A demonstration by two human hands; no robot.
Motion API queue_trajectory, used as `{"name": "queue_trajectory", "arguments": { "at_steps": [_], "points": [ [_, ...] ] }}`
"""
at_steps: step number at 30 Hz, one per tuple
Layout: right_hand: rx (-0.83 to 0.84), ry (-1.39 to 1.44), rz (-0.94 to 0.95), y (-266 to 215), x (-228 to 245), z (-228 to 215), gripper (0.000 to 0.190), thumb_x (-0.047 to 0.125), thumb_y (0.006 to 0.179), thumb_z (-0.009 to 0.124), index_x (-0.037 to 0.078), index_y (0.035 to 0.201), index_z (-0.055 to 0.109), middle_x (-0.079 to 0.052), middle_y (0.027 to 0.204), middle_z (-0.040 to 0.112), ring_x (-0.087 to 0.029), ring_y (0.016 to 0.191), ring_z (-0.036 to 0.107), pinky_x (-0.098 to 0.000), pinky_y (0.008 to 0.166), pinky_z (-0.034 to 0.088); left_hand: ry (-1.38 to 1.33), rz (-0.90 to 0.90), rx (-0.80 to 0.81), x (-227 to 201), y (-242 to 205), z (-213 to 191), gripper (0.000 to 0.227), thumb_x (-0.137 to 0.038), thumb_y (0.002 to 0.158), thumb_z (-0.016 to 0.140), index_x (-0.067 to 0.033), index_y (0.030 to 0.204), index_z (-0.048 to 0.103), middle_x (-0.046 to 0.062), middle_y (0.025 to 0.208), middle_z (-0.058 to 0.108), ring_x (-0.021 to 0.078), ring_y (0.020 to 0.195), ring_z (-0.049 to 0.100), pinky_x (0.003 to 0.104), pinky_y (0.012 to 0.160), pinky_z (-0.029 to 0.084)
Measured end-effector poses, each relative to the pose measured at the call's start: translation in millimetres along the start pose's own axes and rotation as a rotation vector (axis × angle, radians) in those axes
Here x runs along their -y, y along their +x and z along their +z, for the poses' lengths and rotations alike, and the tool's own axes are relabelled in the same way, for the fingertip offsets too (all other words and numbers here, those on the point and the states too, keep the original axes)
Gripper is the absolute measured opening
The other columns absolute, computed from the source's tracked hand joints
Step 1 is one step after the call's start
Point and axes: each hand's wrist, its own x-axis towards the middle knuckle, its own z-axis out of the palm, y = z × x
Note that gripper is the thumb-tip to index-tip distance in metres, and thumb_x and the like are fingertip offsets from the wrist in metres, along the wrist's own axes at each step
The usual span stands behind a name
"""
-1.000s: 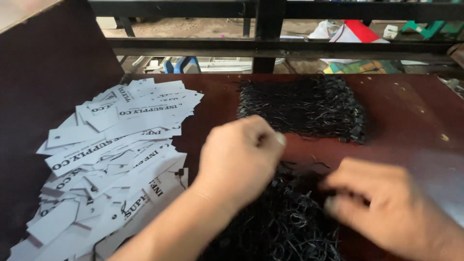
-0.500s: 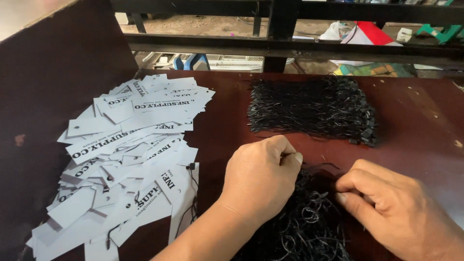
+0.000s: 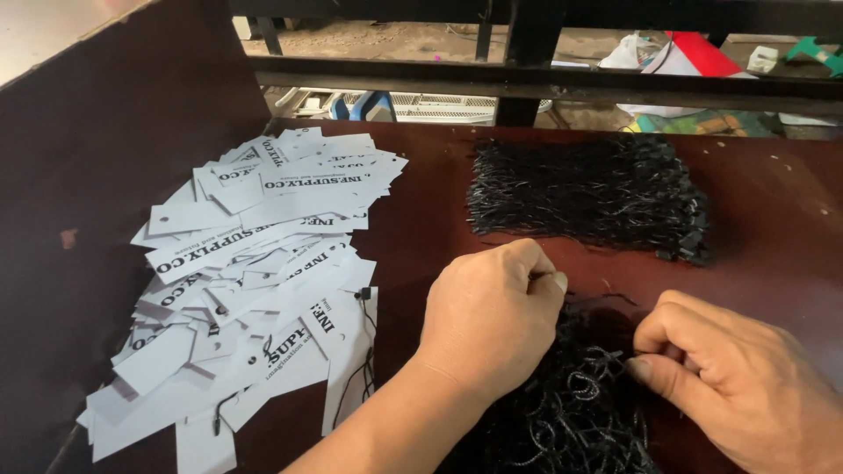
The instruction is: Sorting and organizing black plastic tag fasteners from a tangled pile into a neat row on a workbench
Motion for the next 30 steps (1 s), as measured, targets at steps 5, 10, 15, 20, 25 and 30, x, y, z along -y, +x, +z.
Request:
{"name": "queue_trajectory", "arguments": {
  "at_steps": [5,10,15,20,25,30],
  "points": [
    [-0.119,0.132,0.378,-3,10,-3,0.015,0.044,0.084,0.074,0.03,0.087,0.075,0.01,0.058,0.08,-0.013,0.054,0.071,-0.0294,0.069,0.052,-0.022,-0.049,0.03,-4,-1,-4,0.024,-0.037,0.094,0.054,-0.0215,0.082,0.067,-0.003,0.071,0.07,0.0224,0.073,0.064,0.039,0.066,0.048],
    [-0.242,0.393,0.244,-3,13,-4,0.007,0.02,0.087,0.076,0.017,0.091,0.079,0.005,0.067,0.076,-0.011,0.059,0.062,-0.0259,0.068,0.047,-0.034,-0.081,0.017,-6,-1,-7,0.021,-0.038,0.093,0.057,-0.0232,0.083,0.068,-0.003,0.075,0.072,0.0221,0.075,0.066,0.038,0.069,0.049],
    [-0.2,0.373,0.172,0,21,-21,0.03,0.013,0.088,0.065,0.024,0.108,0.084,0.011,0.091,0.082,-0.011,0.062,0.072,-0.0231,0.079,0.051,-0.024,-0.078,0.014,-11,3,-8,0.02,-0.037,0.09,0.055,-0.0243,0.083,0.069,-0.004,0.075,0.072,0.0219,0.076,0.066,0.037,0.071,0.049],
    [-0.07,0.438,0.545,4,38,-37,0.021,0.021,0.101,0.058,0.022,0.107,0.079,-0.009,0.065,0.081,-0.017,0.068,0.076,-0.03,0.079,0.057,-0.063,-0.126,0.028,-13,2,-8,0.02,-0.036,0.094,0.056,-0.0237,0.084,0.068,-0.003,0.066,0.066,0.0187,0.066,0.059,0.036,0.066,0.047],
    [-0.121,0.478,0.471,3,33,-31,0.027,0.012,0.093,0.064,0.022,0.107,0.084,-0.006,0.072,0.084,-0.015,0.07,0.075,-0.0269,0.079,0.057,-0.076,-0.074,0.0,-7,1,-4,0.018,-0.032,0.091,0.055,-0.024,0.085,0.07,-0.004,0.071,0.071,0.0188,0.068,0.062,0.036,0.068,0.048],
    [-0.18,0.573,0.547,2,42,-35,0.025,0.008,0.092,0.068,0.018,0.107,0.086,-0.007,0.078,0.084,-0.015,0.072,0.077,-0.0225,0.085,0.053,-0.084,0.159,-0.18,8,4,14,0.015,-0.033,0.089,0.063,-0.0232,0.088,0.074,-0.009,0.087,0.07,0.0153,0.08,0.065,0.033,0.072,0.051]
  ]
}}
